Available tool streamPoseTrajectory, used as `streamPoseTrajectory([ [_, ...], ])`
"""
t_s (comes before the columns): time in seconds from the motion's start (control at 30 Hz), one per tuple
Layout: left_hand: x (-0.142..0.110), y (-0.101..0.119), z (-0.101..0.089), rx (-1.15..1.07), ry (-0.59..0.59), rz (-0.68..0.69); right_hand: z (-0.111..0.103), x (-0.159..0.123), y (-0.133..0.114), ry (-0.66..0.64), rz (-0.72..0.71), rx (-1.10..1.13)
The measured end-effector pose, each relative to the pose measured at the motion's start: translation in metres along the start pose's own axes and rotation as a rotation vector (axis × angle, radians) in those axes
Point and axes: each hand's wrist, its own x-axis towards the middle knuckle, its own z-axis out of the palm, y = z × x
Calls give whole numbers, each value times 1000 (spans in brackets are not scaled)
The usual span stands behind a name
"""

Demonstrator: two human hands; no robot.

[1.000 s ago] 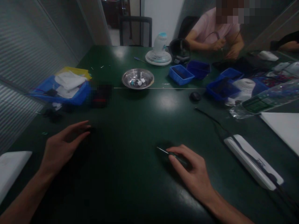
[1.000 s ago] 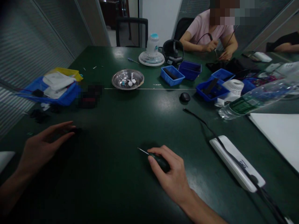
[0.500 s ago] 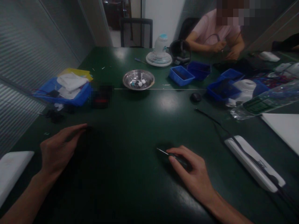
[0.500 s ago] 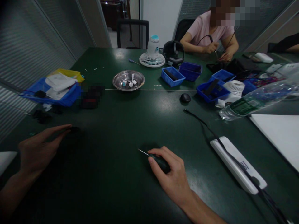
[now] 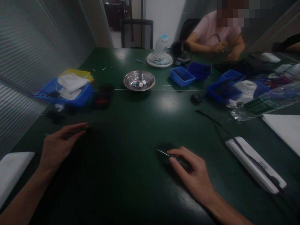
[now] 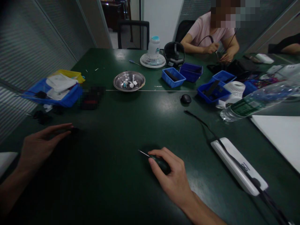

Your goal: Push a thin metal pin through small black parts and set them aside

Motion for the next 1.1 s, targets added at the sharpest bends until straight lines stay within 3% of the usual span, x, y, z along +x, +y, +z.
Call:
streamPoseTrajectory([
  [0.23, 7, -5, 1, -173, -38, -21, -1, 1, 0, -7, -3, 0],
  [0.37, 6, 3, 9, -239, -185, 84, 0, 2, -1, -38, -8, -14],
  [0.57, -26, 60, 49, -306, -486, 440, 4, 1, -1, -146, -62, -25],
  [0.67, -50, 94, 70, -394, -584, 548, 6, -2, 0, -203, -117, -67],
  [0.83, -73, 120, 90, -477, -630, 573, 8, -4, 1, -268, -138, -121],
  [1.1, -79, 112, 99, -511, -610, 670, 12, -5, 0, -337, -220, -156],
])
